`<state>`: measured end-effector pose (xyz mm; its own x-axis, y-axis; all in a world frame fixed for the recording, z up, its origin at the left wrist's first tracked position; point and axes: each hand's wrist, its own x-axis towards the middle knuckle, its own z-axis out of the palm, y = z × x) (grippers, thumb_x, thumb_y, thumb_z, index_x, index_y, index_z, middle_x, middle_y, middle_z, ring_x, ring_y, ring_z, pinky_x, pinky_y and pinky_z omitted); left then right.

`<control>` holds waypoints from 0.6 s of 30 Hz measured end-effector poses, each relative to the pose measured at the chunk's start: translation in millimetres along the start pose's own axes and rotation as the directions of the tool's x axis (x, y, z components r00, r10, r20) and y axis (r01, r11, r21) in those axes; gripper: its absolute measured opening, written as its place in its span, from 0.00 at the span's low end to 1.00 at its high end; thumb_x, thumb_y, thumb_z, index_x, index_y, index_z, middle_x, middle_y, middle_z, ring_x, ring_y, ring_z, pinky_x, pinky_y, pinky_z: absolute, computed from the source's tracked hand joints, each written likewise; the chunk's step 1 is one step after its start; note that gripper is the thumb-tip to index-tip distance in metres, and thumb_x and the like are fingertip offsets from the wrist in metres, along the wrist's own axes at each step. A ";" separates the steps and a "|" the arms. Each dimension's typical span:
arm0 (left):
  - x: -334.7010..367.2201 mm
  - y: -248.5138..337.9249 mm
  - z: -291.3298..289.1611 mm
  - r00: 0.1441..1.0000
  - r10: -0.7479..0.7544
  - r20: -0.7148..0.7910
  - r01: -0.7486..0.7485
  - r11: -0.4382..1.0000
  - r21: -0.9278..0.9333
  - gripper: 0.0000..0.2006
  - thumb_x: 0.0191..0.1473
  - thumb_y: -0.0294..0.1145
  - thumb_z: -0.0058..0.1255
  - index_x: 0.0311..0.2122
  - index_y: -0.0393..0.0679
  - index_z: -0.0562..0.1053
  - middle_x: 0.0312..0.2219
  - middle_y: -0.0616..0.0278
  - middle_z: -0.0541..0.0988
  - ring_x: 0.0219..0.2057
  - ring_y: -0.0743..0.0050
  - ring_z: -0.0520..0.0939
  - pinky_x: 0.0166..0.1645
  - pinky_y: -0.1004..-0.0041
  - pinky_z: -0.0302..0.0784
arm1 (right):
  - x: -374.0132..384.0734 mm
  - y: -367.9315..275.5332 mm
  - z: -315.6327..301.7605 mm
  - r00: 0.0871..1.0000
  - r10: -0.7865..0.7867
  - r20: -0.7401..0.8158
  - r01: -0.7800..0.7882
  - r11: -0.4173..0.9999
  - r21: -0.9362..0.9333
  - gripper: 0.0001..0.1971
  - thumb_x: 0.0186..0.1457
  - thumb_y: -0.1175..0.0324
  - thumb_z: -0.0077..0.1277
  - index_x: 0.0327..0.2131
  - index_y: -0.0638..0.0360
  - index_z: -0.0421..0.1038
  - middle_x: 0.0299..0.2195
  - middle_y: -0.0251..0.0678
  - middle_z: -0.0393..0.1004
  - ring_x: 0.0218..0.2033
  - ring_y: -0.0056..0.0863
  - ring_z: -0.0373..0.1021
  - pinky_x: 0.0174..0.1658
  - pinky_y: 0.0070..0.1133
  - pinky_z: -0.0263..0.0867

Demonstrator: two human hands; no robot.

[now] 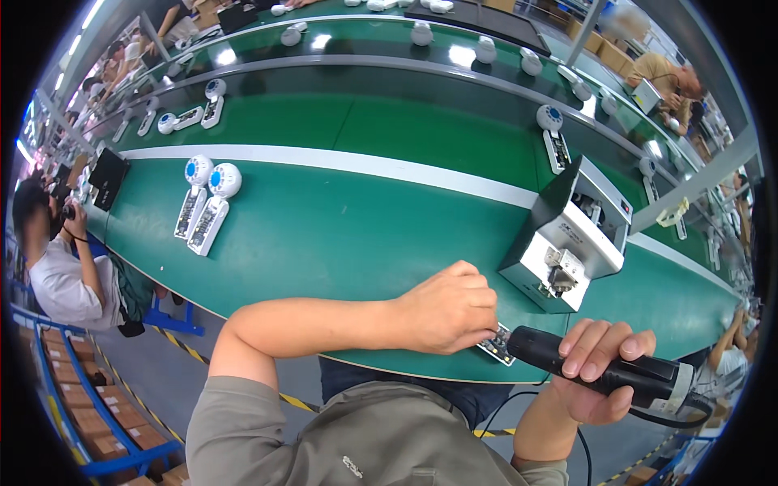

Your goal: Assembling electronic circuit boards and casings on a production assembly line.

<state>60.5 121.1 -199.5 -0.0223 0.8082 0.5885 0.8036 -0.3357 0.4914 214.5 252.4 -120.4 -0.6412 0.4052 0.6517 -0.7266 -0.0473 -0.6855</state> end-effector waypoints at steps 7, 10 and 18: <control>-5.1 -20.7 2.7 1.000 0.013 0.021 -0.015 0.997 0.075 0.04 0.43 0.30 0.55 0.26 0.46 0.73 0.25 0.66 0.68 0.29 0.68 0.68 0.47 0.68 0.62 | -9.4 22.4 -11.9 0.998 -0.041 -0.054 0.040 0.999 -0.012 0.19 0.52 0.56 0.53 0.42 0.55 0.60 0.22 0.30 0.69 0.21 0.22 0.69 0.31 0.20 0.66; -3.7 -26.9 7.4 1.000 0.010 0.020 -0.011 0.996 0.086 0.03 0.44 0.29 0.55 0.26 0.46 0.73 0.24 0.66 0.68 0.29 0.69 0.68 0.47 0.68 0.62 | -9.5 27.7 -20.9 0.998 -0.043 -0.048 0.042 0.999 -0.021 0.20 0.52 0.56 0.53 0.42 0.55 0.60 0.22 0.30 0.69 0.21 0.22 0.69 0.31 0.19 0.66; 5.1 -52.7 10.9 0.999 0.044 0.024 -0.046 0.996 0.078 0.04 0.46 0.28 0.55 0.29 0.46 0.73 0.25 0.68 0.69 0.28 0.70 0.69 0.47 0.67 0.62 | -2.7 47.9 -36.2 0.993 -0.115 0.020 0.116 0.993 -0.030 0.19 0.53 0.58 0.48 0.44 0.57 0.60 0.22 0.29 0.66 0.21 0.19 0.66 0.31 0.18 0.61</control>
<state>24.5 148.2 -229.4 0.0271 0.8040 0.5940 0.8479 -0.3332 0.4123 190.4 282.2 -166.7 -0.5581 0.3893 0.7328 -0.7881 0.0276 -0.6149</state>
